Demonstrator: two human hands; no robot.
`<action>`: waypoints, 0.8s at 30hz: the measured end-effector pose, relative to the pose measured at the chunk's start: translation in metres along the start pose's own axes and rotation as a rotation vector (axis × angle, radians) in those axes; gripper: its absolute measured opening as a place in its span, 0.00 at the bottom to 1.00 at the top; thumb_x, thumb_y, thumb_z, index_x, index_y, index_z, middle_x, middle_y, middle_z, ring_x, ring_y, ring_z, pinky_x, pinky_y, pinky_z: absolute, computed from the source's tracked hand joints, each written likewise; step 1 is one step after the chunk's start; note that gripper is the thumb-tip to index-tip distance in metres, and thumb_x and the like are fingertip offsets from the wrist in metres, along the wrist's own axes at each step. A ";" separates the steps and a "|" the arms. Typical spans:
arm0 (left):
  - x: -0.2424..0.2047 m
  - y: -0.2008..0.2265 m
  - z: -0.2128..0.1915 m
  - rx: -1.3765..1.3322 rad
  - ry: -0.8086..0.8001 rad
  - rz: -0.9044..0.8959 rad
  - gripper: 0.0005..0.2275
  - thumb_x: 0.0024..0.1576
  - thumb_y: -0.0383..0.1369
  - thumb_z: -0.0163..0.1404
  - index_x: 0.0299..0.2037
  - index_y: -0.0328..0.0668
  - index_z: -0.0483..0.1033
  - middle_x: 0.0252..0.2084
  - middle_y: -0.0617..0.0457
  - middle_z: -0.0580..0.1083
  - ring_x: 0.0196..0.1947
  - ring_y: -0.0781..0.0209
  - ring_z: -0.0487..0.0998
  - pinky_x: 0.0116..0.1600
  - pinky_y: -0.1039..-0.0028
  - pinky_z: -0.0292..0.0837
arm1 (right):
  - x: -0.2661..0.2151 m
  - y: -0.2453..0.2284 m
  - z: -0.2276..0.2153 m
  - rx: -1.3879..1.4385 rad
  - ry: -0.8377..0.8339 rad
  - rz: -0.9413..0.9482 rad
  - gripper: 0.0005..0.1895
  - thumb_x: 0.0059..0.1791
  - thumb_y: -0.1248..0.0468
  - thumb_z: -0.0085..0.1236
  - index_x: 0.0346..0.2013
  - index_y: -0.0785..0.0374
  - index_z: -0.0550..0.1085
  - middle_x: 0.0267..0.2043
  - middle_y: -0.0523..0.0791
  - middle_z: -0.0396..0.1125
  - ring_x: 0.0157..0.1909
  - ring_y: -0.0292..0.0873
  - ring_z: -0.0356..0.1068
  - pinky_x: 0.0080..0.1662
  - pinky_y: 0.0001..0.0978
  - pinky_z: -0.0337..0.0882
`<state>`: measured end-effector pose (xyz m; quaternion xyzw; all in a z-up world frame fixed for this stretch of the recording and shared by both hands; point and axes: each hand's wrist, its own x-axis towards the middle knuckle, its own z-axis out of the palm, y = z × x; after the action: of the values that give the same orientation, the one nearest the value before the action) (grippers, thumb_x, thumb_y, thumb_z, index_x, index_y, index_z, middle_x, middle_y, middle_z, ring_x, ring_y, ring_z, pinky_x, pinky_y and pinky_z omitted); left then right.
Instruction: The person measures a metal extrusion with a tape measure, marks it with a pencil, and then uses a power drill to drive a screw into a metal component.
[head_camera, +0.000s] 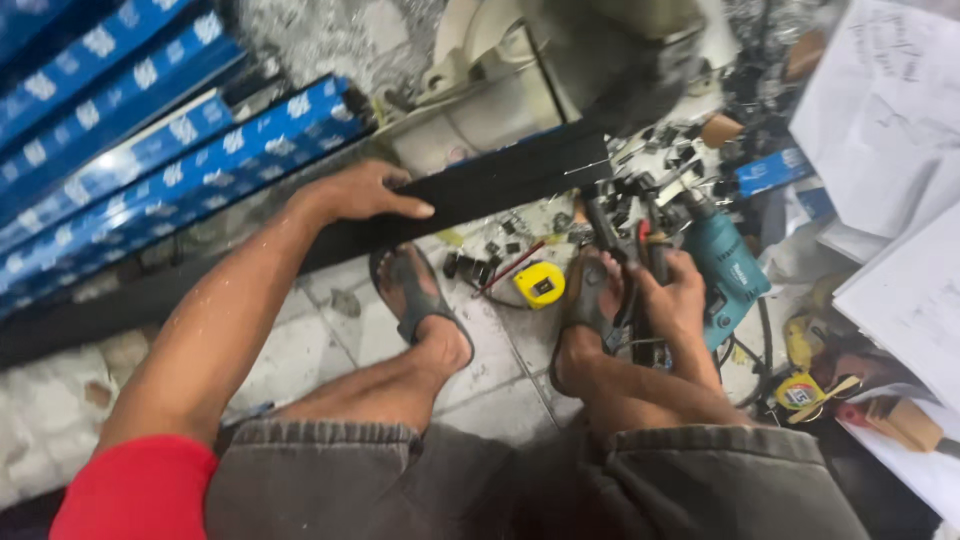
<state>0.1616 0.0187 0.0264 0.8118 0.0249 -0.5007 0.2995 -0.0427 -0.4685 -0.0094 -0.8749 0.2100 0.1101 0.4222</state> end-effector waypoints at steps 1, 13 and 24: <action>-0.014 0.008 0.002 -0.013 -0.002 -0.014 0.28 0.42 0.57 0.69 0.46 0.48 0.85 0.48 0.46 0.82 0.51 0.48 0.81 0.56 0.57 0.72 | 0.001 0.007 -0.001 -0.005 -0.019 0.001 0.16 0.46 0.55 0.73 0.38 0.61 0.77 0.46 0.50 0.70 0.52 0.59 0.70 0.52 0.51 0.69; -0.069 0.028 0.001 0.129 0.138 -0.085 0.44 0.56 0.69 0.50 0.71 0.38 0.66 0.66 0.36 0.70 0.69 0.34 0.67 0.73 0.38 0.61 | -0.005 -0.021 0.008 -0.709 0.274 -0.345 0.27 0.39 0.53 0.75 0.42 0.66 0.75 0.49 0.54 0.67 0.44 0.64 0.72 0.43 0.57 0.73; -0.025 -0.010 0.056 0.269 0.799 0.381 0.20 0.65 0.47 0.54 0.60 0.45 0.66 0.53 0.48 0.70 0.55 0.46 0.75 0.58 0.50 0.69 | -0.004 -0.150 0.107 -0.531 -0.467 -1.314 0.29 0.49 0.54 0.60 0.66 0.43 0.67 0.65 0.48 0.64 0.57 0.52 0.67 0.52 0.42 0.68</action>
<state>0.1010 0.0049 0.0247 0.9628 -0.0767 -0.0835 0.2451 0.0210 -0.3000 0.0295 -0.8467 -0.4849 0.0652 0.2090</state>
